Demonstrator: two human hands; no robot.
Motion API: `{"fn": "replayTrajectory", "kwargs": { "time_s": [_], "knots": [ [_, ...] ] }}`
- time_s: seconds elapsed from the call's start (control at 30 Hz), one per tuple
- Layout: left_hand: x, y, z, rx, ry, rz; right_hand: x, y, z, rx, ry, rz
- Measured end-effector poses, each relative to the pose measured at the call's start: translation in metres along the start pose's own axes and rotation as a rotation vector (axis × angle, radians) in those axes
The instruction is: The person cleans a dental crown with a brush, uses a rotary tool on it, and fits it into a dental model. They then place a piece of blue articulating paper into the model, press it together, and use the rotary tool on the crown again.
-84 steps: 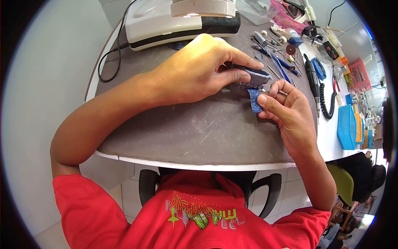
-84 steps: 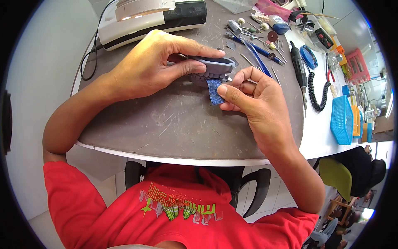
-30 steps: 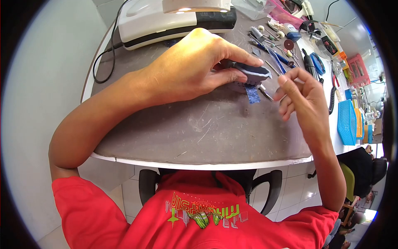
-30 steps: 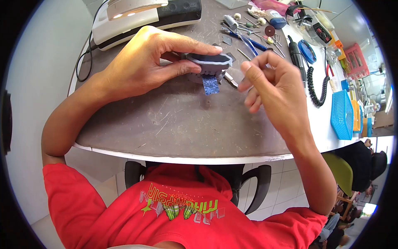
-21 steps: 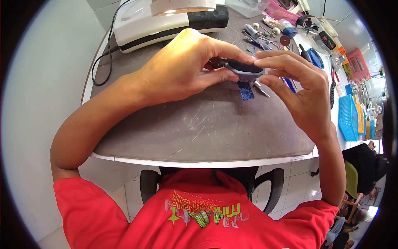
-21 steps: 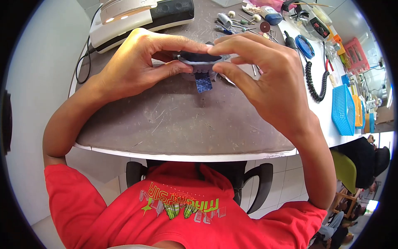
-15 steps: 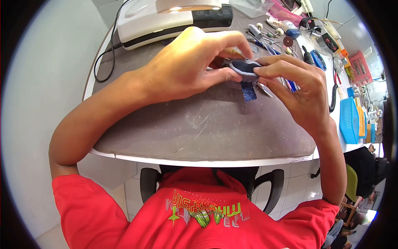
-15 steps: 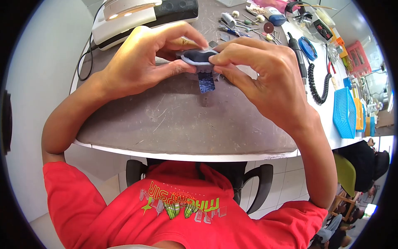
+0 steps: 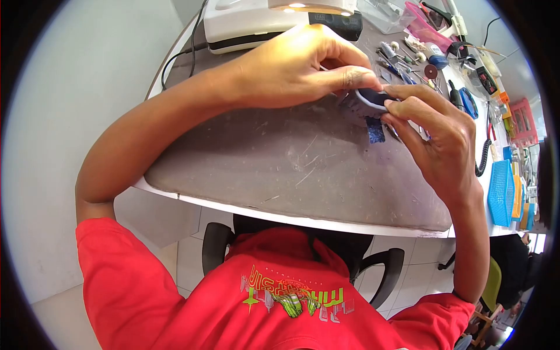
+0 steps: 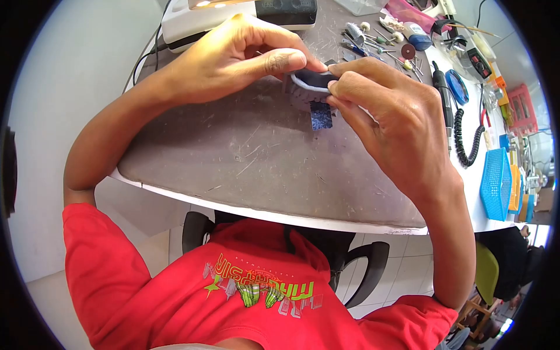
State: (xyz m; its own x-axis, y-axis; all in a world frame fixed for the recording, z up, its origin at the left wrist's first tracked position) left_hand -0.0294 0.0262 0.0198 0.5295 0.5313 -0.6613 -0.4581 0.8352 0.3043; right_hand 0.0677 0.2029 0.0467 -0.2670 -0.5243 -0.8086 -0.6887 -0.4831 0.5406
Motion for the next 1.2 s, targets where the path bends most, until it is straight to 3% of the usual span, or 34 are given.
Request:
{"fn": "replayTrajectory", "kwargs": {
  "time_s": [0.1,0.17,0.23,0.3,0.4,0.63,0.7,0.83,0.93,1.03,1.13,1.2],
  "knots": [
    [0.000,0.002,-0.006,-0.052,-0.054,-0.034,-0.001,0.000,0.000,-0.008,-0.017,-0.017],
    [0.003,0.002,-0.007,-0.114,-0.325,-0.067,-0.001,-0.002,0.000,0.030,-0.023,-0.047],
    [-0.006,0.004,0.000,-0.173,-0.289,-0.105,0.000,-0.003,-0.002,0.019,-0.035,-0.040],
    [-0.011,0.004,0.010,-0.345,-0.573,-0.301,0.002,-0.005,-0.004,0.015,-0.041,-0.037],
    [-0.004,0.006,0.006,-0.324,-0.487,-0.284,0.005,-0.006,-0.010,-0.124,-0.191,-0.008],
    [-0.008,0.003,0.018,-0.240,-0.483,-0.262,0.008,-0.009,-0.015,-0.172,-0.279,0.021],
    [-0.006,0.001,0.015,-0.226,-0.489,-0.226,0.007,-0.009,-0.013,-0.061,-0.234,0.001],
    [-0.005,0.002,0.013,-0.197,-0.528,-0.279,0.010,-0.011,-0.017,-0.200,-0.288,0.041],
    [-0.003,-0.001,0.015,-0.147,-0.444,-0.211,0.009,-0.012,-0.017,-0.189,-0.276,0.045],
    [-0.002,0.004,0.014,-0.314,-0.353,-0.195,0.008,-0.012,-0.012,-0.123,-0.225,0.079],
    [-0.004,0.004,0.017,-0.310,-0.358,-0.169,0.006,-0.010,-0.001,0.003,-0.020,0.101],
    [-0.009,0.005,0.018,-0.329,-0.338,-0.303,0.009,-0.011,-0.006,-0.039,-0.093,0.111]
  ]
}}
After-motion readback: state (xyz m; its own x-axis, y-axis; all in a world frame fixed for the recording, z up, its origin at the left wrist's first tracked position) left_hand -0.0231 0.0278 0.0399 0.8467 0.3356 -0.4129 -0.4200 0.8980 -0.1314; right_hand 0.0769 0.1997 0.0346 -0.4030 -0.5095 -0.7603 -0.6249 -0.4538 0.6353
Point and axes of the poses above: each hand's wrist, its own y-axis towards the middle knuckle, its own x-axis out of the palm, z = x × y, the point moved 3 cm from there along y, towards the middle knuckle, and after that the axes turned 5 degrees about y, right-handed, at the moved point
